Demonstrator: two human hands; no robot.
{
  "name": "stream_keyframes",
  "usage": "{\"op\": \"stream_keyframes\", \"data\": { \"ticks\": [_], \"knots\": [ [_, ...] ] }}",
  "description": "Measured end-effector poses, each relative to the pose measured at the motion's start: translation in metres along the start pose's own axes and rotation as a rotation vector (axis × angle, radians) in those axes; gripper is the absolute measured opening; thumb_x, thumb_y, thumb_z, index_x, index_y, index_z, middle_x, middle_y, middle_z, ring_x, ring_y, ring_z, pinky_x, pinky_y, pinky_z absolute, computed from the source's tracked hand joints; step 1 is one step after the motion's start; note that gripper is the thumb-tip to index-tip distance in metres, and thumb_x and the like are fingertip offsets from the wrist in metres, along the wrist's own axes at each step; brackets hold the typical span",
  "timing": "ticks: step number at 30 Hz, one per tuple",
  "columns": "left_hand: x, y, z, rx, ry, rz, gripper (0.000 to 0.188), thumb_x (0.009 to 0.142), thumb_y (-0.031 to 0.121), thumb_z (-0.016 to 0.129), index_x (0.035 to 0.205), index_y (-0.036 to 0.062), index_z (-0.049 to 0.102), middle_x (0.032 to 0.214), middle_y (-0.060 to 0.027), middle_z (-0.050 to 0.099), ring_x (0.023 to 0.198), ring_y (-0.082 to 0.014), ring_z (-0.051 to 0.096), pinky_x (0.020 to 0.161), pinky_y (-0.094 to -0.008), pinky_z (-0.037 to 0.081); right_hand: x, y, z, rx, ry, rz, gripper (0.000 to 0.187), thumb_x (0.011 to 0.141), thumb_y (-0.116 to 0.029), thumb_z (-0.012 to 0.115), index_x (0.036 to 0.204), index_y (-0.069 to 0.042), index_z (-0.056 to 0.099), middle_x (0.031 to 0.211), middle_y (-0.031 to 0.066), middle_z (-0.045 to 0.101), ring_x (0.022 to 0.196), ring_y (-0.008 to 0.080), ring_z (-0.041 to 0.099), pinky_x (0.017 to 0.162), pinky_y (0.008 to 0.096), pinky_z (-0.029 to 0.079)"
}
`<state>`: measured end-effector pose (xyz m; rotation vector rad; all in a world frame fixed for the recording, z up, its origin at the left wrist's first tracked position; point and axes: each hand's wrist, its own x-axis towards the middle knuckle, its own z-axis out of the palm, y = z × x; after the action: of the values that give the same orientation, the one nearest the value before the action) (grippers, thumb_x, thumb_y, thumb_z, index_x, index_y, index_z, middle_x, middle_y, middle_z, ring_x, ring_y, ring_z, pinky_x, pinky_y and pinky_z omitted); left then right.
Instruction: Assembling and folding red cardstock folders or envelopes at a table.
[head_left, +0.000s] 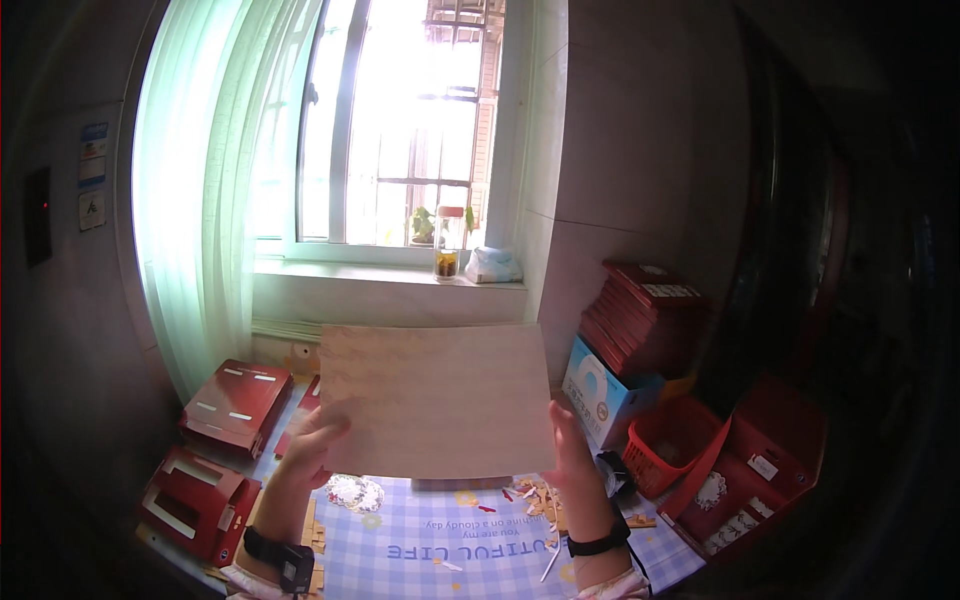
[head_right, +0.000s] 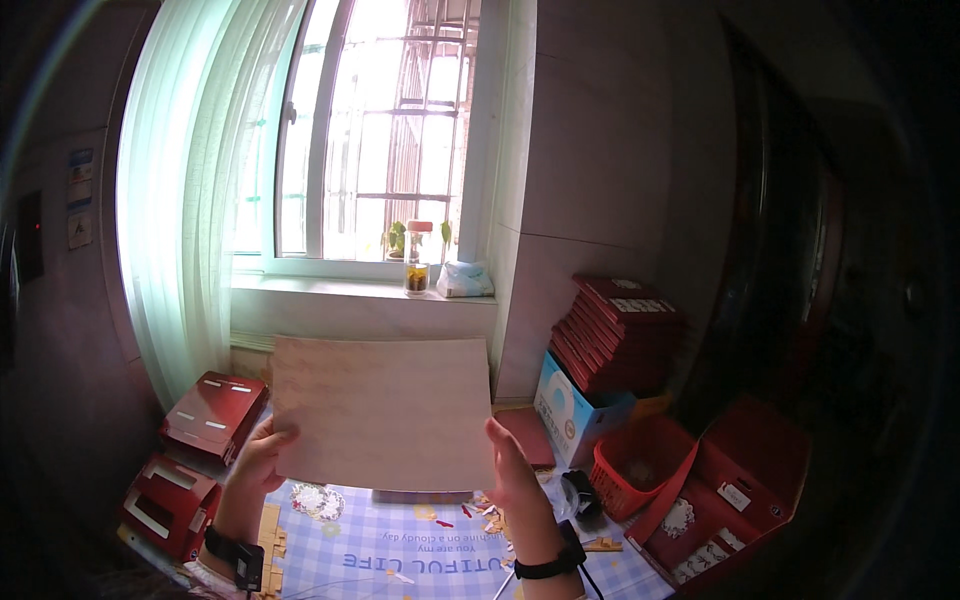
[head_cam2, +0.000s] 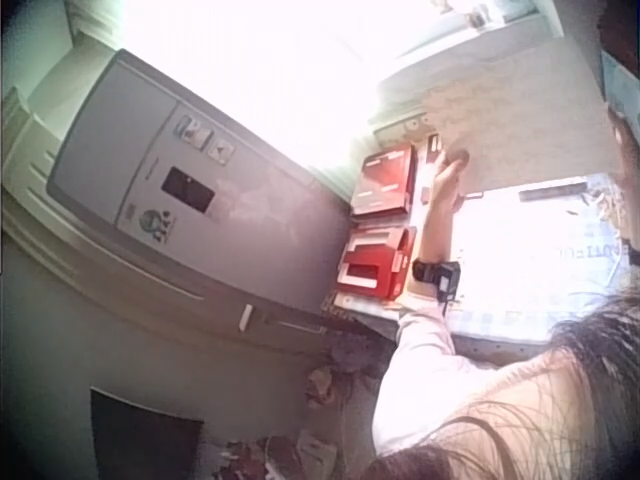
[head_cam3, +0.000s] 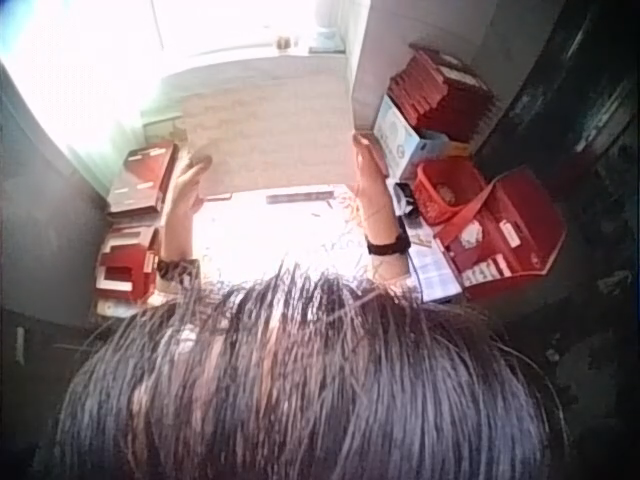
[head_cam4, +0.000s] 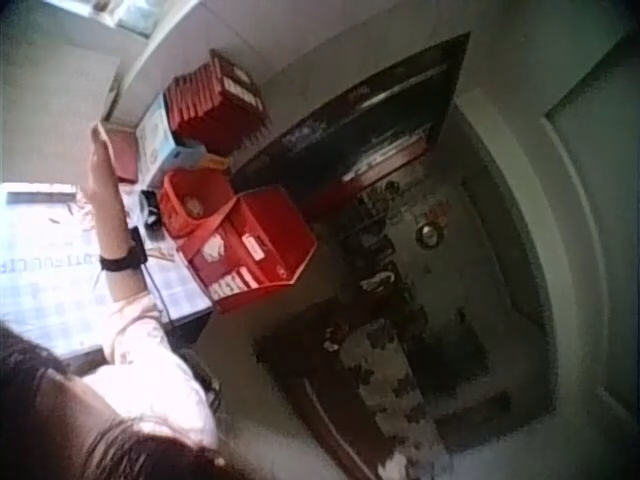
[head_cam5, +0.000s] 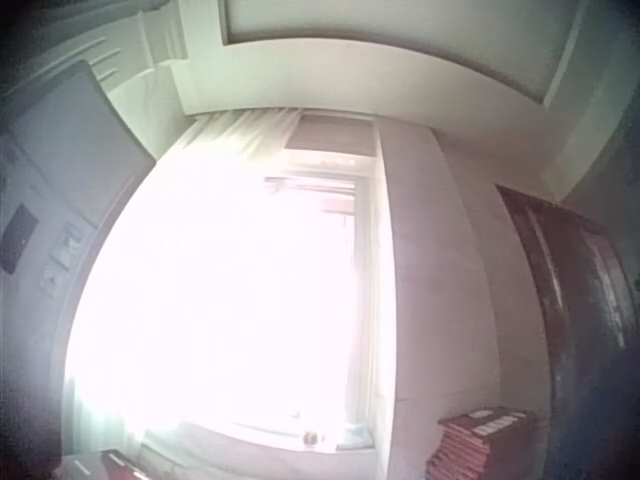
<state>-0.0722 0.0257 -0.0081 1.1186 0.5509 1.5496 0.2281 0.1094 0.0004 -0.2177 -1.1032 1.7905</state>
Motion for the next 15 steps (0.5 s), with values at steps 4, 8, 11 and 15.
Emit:
{"op": "stream_keyframes", "data": {
  "ticks": [4,8,11,15],
  "knots": [
    [0.002,-0.014,-0.006,0.136,0.046,-0.021,0.043,0.084,0.009,0.049,0.124,-0.0024,0.037,0.115,-0.0116,0.049,0.104,-0.0195,0.05,0.087,-0.0325,0.041,-0.003,0.009,0.001,0.175,-0.179,0.008,0.057,0.081,-0.033,0.058,0.121,0.002,0.039,0.114,0.0148,0.05,0.107,0.024,0.048,0.089,0.0358,0.04],
    [0.001,-0.03,0.011,0.276,-0.035,0.026,0.048,0.088,0.013,0.043,0.131,-0.002,0.026,0.129,-0.0133,0.037,0.12,-0.02,0.034,0.1,-0.0331,0.026,-0.002,0.025,-0.002,0.04,-0.226,0.118,0.051,0.08,-0.023,0.058,0.12,0.003,0.039,0.112,0.0151,0.049,0.105,0.0224,0.049,0.087,0.0349,0.041],
    [0.001,-0.038,0.026,0.145,-0.173,0.043,0.057,0.093,0.028,0.037,0.136,0.0002,0.012,0.134,-0.0121,0.03,0.125,-0.0203,0.027,0.103,-0.0333,0.019,-0.002,0.035,0.011,-0.036,-0.205,0.233,0.05,0.079,-0.013,0.055,0.121,0.004,0.035,0.112,0.0137,0.046,0.104,0.0204,0.047,0.087,0.0334,0.039],
    [-0.004,-0.039,0.031,0.1,-0.057,-0.001,0.065,0.092,0.038,0.037,0.138,0.0057,0.005,0.134,-0.0116,0.029,0.123,-0.0193,0.03,0.101,-0.0332,0.024,-0.004,0.044,0.017,-0.042,-0.242,0.309,0.051,0.076,-0.006,0.052,0.123,0.002,0.034,0.113,0.0139,0.044,0.104,0.0205,0.045,0.088,0.0327,0.036]
  ]
}}
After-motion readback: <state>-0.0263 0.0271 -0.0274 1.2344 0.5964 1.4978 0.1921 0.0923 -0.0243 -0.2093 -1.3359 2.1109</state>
